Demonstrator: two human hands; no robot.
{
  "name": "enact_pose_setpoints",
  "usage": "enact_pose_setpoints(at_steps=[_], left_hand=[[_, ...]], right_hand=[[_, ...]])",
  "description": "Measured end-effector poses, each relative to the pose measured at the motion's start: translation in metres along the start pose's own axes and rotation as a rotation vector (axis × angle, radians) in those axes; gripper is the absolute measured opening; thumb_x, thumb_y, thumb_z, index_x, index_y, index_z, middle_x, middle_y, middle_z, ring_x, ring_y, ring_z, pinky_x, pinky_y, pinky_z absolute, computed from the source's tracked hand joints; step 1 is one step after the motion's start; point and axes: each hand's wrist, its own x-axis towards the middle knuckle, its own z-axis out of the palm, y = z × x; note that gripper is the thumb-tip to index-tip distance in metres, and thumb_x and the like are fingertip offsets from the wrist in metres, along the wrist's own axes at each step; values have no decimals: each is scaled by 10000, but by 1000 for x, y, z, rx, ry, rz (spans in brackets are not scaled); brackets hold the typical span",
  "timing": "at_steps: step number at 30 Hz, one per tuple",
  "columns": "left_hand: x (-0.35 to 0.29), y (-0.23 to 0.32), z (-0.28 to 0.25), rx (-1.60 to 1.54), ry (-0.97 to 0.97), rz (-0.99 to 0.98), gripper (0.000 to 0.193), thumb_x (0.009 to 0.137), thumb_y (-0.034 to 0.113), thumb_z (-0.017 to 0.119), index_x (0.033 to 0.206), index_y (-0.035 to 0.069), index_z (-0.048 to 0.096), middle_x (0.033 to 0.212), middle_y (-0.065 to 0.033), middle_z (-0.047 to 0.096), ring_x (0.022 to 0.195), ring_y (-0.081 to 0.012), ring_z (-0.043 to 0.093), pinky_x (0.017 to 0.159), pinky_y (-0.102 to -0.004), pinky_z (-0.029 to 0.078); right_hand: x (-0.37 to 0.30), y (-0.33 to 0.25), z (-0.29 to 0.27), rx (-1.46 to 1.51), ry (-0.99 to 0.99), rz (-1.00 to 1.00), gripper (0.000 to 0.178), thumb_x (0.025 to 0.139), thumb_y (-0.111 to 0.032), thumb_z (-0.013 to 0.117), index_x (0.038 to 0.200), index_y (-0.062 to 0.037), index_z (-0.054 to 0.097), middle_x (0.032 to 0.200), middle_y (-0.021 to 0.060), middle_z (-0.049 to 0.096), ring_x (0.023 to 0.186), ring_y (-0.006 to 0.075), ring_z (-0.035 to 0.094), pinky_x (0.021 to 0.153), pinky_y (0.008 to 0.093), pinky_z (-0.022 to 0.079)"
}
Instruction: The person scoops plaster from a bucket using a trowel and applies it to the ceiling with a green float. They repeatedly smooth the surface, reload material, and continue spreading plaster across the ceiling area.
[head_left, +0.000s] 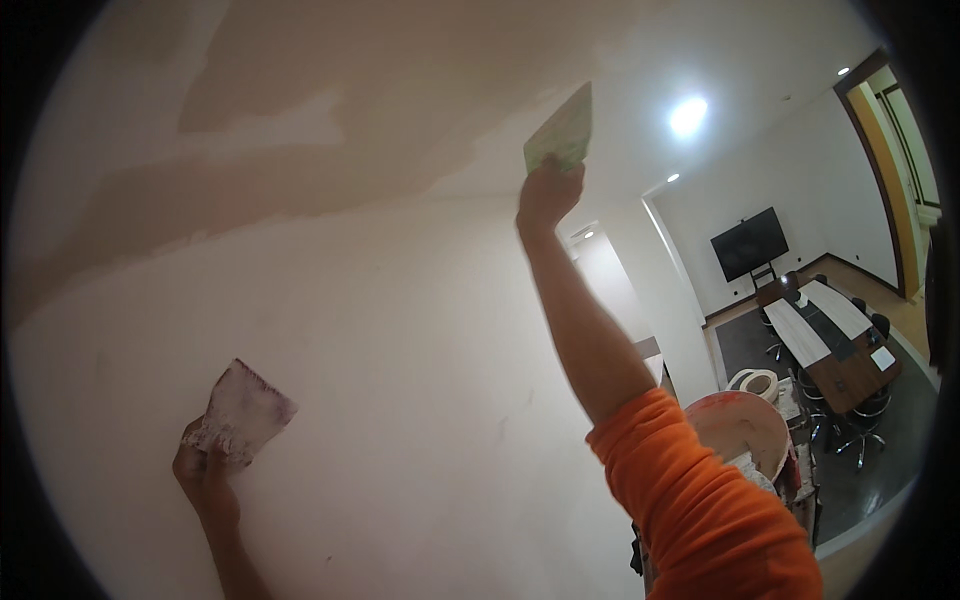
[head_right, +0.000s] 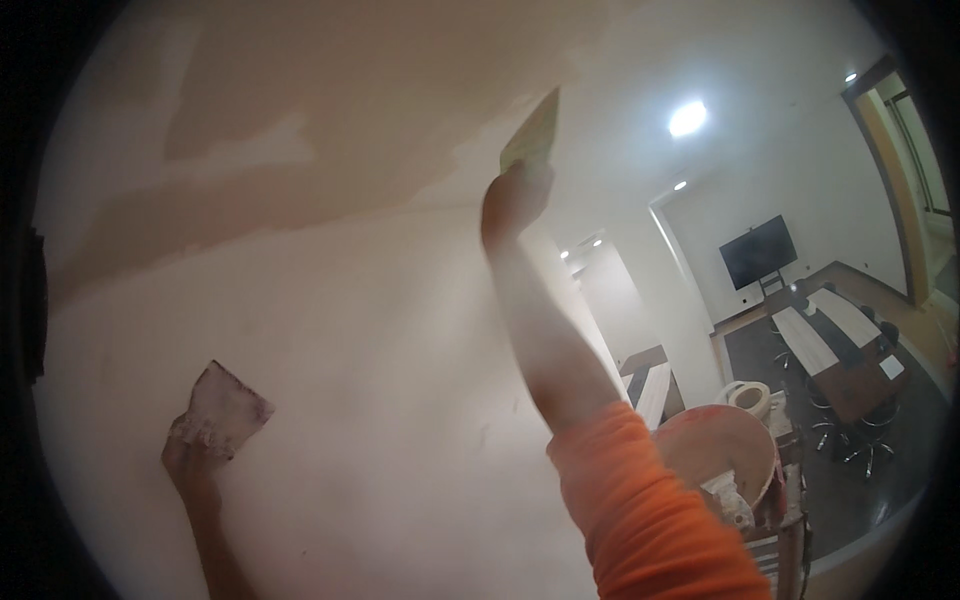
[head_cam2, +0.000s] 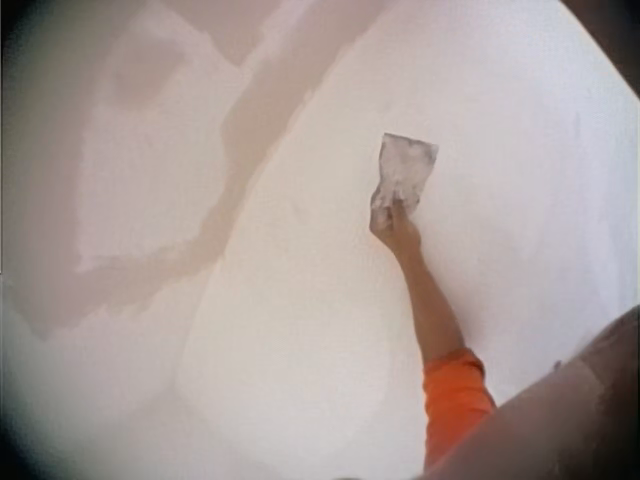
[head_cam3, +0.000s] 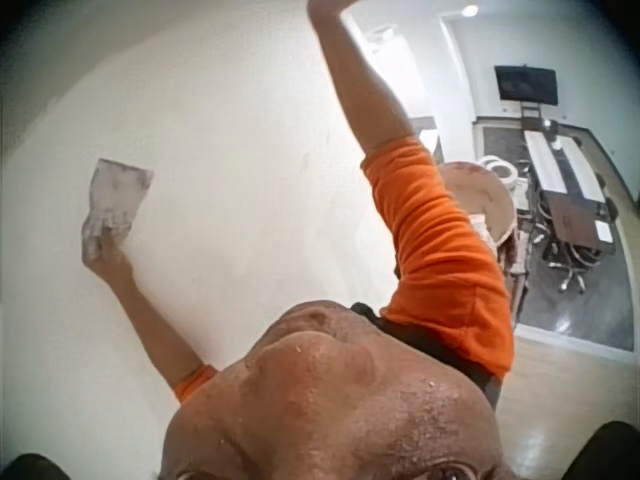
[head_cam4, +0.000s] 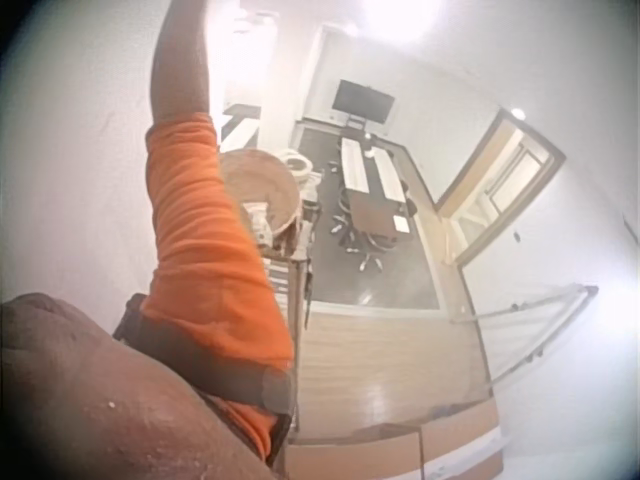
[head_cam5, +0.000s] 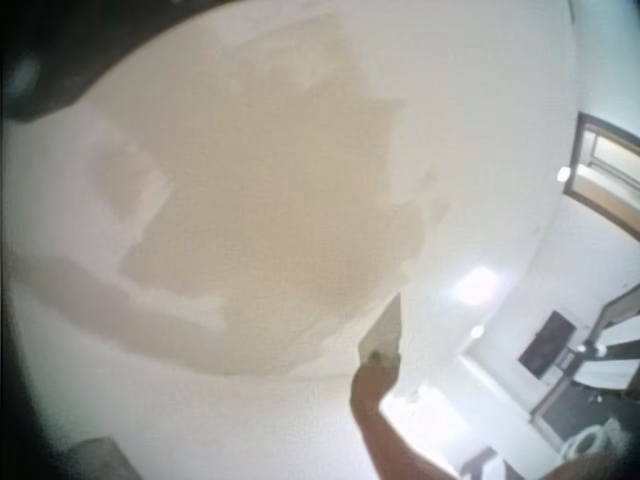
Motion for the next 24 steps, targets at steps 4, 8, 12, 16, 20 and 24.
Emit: enact_pose_setpoints(at_steps=[4,8,12,16,20,24], left_hand=[[12,12,15,6,-27,22,271,911,68,548,1141,-64,605,1012,-75,641,928,-145,576,857,-288,454],[7,-7,-3,73,-15,-11,285,930,96,550,1174,-46,590,1007,-45,609,918,-139,558,806,-286,478],[4,-12,-6,32,23,-7,288,928,101,572,1181,-36,591,1012,-40,612,917,-136,558,771,-287,492],[5,-2,-2,17,10,-26,269,911,66,562,1133,-81,600,1031,-82,635,959,-140,571,860,-283,457],[9,5,5,32,9,-28,271,922,88,566,1134,-76,601,1002,-70,636,925,-134,572,856,-279,458],[3,4,8,79,53,-23,272,926,105,578,1135,-66,606,967,-52,637,882,-132,575,838,-273,461]], right_hand=[[73,-1,21,129,-82,50,270,872,-141,590,1071,38,626,977,204,669,913,380,637,770,474,475],[-50,-62,33,-96,-186,-264,368,899,-74,604,1264,-42,581,1214,188,596,1095,364,585,957,424,480],[-100,-40,-12,-4,-515,-415,503,854,38,609,1306,-182,615,1287,92,574,1178,301,548,998,382,458],[-28,-31,-7,28,-161,-344,386,887,21,576,1269,-33,595,1183,158,608,1121,337,573,943,422,465],[41,-42,13,-75,41,-603,461,857,6,597,1307,-96,591,1234,116,581,1130,310,553,932,413,468],[-23,-23,18,-120,-213,-576,518,818,44,608,1305,-133,618,1302,110,538,1173,317,513,952,420,463]])
